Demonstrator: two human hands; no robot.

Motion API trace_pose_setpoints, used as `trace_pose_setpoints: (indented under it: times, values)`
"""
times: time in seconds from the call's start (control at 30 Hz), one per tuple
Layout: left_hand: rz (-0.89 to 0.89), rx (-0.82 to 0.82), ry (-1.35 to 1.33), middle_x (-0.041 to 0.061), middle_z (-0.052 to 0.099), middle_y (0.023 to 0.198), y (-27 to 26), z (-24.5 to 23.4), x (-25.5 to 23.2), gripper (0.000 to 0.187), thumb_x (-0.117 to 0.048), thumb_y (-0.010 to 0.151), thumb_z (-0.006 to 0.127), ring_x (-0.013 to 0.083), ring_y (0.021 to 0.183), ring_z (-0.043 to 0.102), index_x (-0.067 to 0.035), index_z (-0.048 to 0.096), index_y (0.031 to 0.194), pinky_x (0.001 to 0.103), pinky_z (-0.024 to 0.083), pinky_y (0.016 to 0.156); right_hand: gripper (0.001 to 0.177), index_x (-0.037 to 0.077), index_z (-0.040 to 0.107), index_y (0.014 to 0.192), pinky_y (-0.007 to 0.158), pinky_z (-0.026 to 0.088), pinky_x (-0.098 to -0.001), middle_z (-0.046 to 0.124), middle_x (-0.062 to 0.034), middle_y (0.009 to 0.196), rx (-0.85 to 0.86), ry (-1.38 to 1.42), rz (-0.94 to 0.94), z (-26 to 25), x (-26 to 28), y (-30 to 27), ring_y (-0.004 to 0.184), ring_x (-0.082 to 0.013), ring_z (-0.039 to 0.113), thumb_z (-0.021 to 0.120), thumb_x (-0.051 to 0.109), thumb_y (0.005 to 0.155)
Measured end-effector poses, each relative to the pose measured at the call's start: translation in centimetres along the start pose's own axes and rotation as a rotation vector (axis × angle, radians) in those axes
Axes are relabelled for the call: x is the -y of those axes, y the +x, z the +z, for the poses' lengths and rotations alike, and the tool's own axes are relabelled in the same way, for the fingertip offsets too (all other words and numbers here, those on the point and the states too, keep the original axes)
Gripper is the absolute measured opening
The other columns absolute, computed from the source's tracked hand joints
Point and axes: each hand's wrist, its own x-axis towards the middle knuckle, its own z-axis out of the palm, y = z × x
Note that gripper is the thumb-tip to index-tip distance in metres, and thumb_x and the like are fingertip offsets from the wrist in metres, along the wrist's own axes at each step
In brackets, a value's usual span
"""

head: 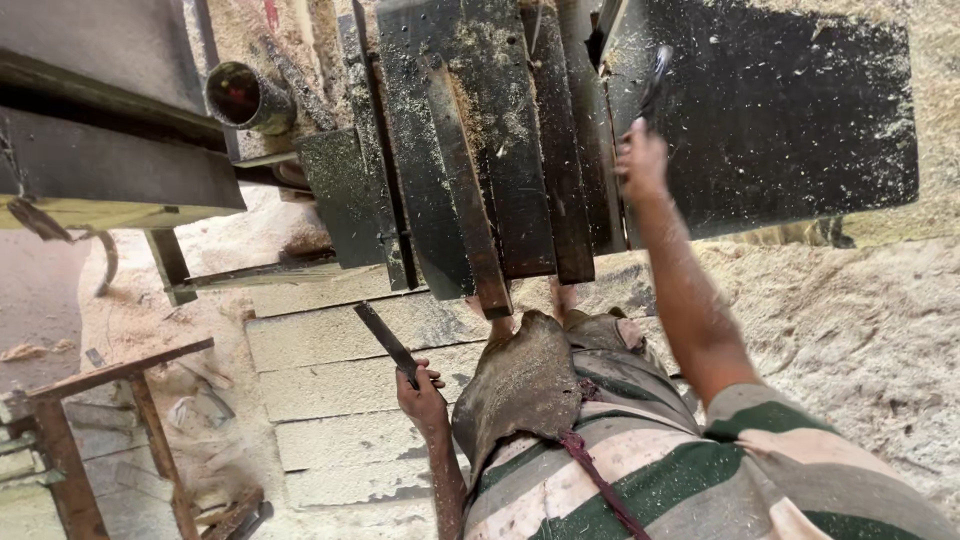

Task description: The person positions and feeds wooden logs and planks through a vertical saw in a woodworking shop, guiding the wood with their hands to cut it into segments.

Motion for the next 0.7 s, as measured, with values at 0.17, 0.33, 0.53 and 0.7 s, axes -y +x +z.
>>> trace_pose_setpoints:
  times: [0.17,0.33,0.53,0.7]
  values:
    - [-0.039,0.028,-0.073,0.007,0.066,0.092,0.4,0.1,-0.6,0.038,-0.012,0.104,0.052,0.0114,0.065,0.06,0.0,0.056,0.14,0.027,0.053,0.051,0.029,0.007,0.065,0.119,0.061,0.059,-0.0382,0.074,-0.0083,0.086,-0.04,-0.916,-0.829,-1.9,4.6,8.2,0.067,-0.0184,0.071,0.064,0.031,0.105]
    - [0.013,0.039,-0.105,0.004,0.064,0.09,0.9,1.0,-3.2,0.037,-0.018,0.11,0.048,0.0084,0.067,0.058,0.0,0.056,0.142,0.024,0.051,0.053,0.028,0.001,0.06,0.114,0.056,0.057,-0.0443,0.07,-0.0164,0.086,0.194,-1.421,-0.978,-5.6,5.4,7.7,0.066,-0.0298,0.069,0.056,0.029,0.119]
    - [0.064,0.162,0.018,0.003,0.064,0.086,4.3,2.4,-4.7,0.035,-0.022,0.11,0.044,0.0077,0.063,0.061,-0.003,0.058,0.135,0.025,0.054,0.051,0.045,0.004,0.063,0.11,0.063,0.056,-0.0502,0.069,-0.0199,0.082,-0.142,-1.139,-0.598,-11.0,2.9,4.0,0.07,-0.0343,0.068,0.045,0.044,0.121]
    - [0.152,0.265,0.024,0.006,0.063,0.079,9.2,3.6,-7.2,0.033,-0.024,0.119,0.044,0.01,0.06,0.06,0.002,0.061,0.109,0.027,0.053,0.052,0.043,0.004,0.066,0.115,0.063,0.057,-0.0535,0.068,-0.0241,0.083,-0.079,-1.157,-0.617,-14.0,-0.9,0.8,0.073,-0.0418,0.068,0.041,0.039,0.118]
